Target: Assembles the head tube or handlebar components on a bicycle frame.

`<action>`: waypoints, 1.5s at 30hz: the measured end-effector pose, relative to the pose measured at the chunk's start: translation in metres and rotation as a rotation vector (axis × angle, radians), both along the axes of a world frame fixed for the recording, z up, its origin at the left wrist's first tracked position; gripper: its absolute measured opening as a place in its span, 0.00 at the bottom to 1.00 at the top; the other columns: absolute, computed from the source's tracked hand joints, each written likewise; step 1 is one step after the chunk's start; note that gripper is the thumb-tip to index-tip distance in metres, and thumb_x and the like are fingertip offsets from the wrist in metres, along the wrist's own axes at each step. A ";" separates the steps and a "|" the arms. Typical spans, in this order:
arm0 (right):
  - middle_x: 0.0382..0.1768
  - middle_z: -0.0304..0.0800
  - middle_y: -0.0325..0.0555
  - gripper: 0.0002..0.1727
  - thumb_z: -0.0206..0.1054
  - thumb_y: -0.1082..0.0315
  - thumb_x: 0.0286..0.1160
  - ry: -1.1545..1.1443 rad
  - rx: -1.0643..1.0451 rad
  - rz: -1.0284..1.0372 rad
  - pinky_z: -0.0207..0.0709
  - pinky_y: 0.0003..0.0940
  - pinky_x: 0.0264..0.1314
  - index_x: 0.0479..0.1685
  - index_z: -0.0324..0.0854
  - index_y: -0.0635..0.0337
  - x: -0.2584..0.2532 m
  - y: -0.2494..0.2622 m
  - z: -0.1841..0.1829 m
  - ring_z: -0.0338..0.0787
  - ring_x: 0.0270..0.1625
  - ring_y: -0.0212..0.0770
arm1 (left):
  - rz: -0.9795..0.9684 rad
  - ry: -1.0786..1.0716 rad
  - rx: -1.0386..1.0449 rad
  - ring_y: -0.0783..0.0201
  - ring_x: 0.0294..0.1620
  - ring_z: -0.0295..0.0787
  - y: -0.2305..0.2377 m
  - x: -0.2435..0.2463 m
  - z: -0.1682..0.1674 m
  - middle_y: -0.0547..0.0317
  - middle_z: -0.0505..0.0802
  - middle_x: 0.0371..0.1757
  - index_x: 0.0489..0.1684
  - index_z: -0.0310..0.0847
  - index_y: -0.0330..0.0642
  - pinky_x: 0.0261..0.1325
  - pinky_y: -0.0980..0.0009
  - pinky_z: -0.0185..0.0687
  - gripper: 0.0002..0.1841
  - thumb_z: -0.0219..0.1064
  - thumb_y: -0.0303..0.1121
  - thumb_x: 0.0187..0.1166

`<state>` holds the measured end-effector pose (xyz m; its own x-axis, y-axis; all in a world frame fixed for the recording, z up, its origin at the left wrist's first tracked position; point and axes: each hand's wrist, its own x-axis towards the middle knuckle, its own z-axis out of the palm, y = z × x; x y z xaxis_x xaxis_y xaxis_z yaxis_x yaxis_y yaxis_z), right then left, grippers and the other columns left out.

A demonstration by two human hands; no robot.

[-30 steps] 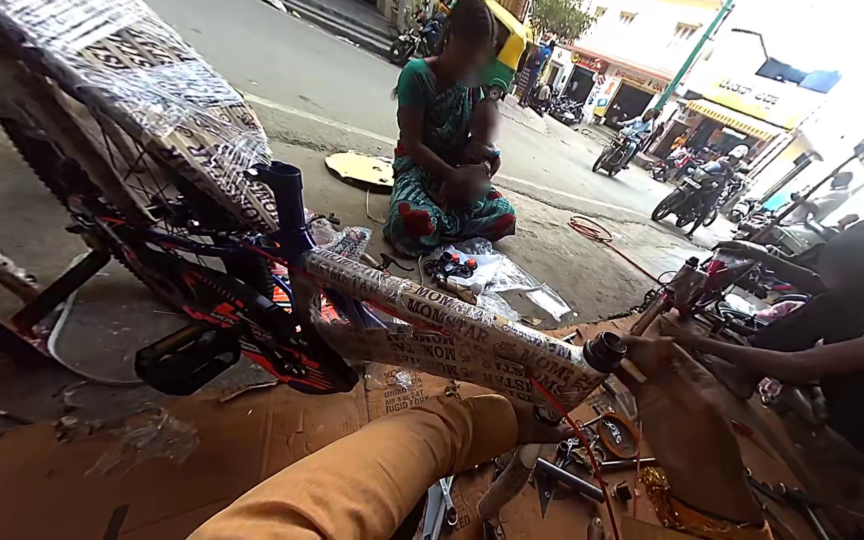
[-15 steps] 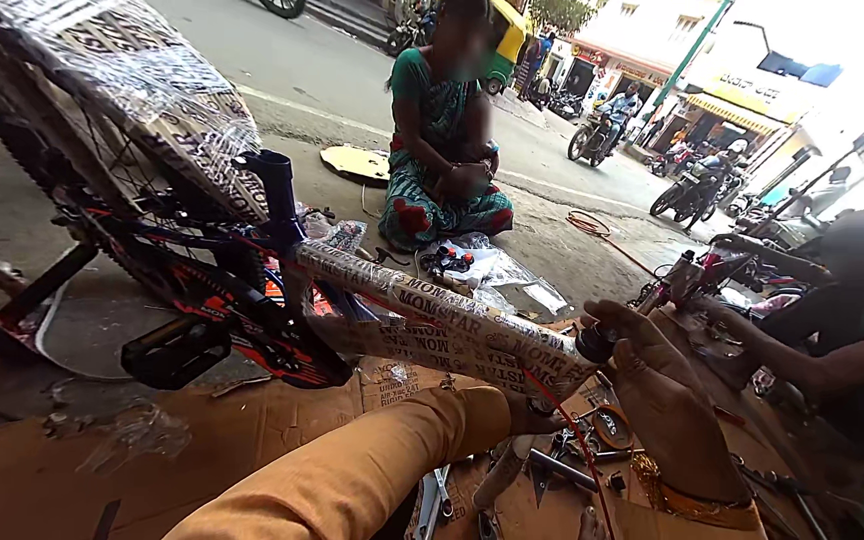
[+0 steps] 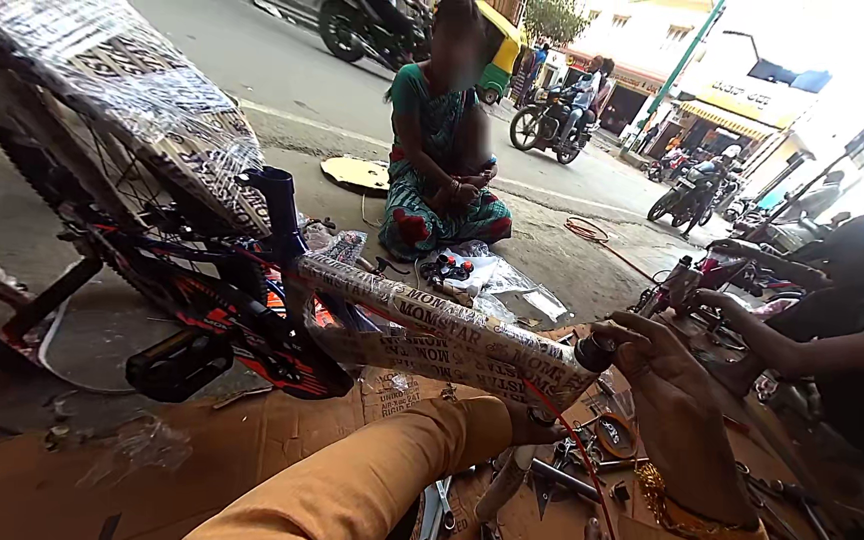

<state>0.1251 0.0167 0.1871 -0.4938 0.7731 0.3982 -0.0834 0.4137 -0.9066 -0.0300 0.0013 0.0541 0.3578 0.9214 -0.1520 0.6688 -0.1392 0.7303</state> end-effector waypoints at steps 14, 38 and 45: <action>0.67 0.82 0.35 0.41 0.82 0.49 0.63 -0.001 -0.033 0.068 0.83 0.32 0.64 0.80 0.72 0.41 -0.001 0.008 -0.002 0.84 0.65 0.34 | 0.011 0.020 -0.087 0.48 0.80 0.77 -0.005 -0.003 0.012 0.37 0.83 0.74 0.77 0.75 0.37 0.83 0.47 0.67 0.33 0.53 0.58 0.90; 0.78 0.79 0.47 0.27 0.59 0.55 0.87 -0.085 -0.007 0.211 0.74 0.46 0.79 0.82 0.74 0.52 0.002 0.011 -0.007 0.78 0.79 0.47 | 0.069 0.039 -0.146 0.48 0.79 0.78 -0.001 0.000 0.006 0.38 0.84 0.74 0.77 0.75 0.40 0.81 0.44 0.68 0.34 0.53 0.61 0.88; 0.61 0.85 0.42 0.30 0.84 0.51 0.58 -0.042 -0.042 0.040 0.86 0.38 0.58 0.61 0.79 0.47 -0.007 0.007 -0.008 0.87 0.61 0.41 | 0.033 0.051 -0.152 0.46 0.79 0.78 -0.003 -0.001 0.011 0.36 0.84 0.73 0.76 0.75 0.38 0.81 0.43 0.68 0.33 0.50 0.59 0.90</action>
<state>0.1186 0.0237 0.1793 -0.5403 0.7680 0.3438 -0.0603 0.3722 -0.9262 -0.0307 -0.0013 0.0656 0.3157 0.8975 -0.3081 0.7077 -0.0064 0.7064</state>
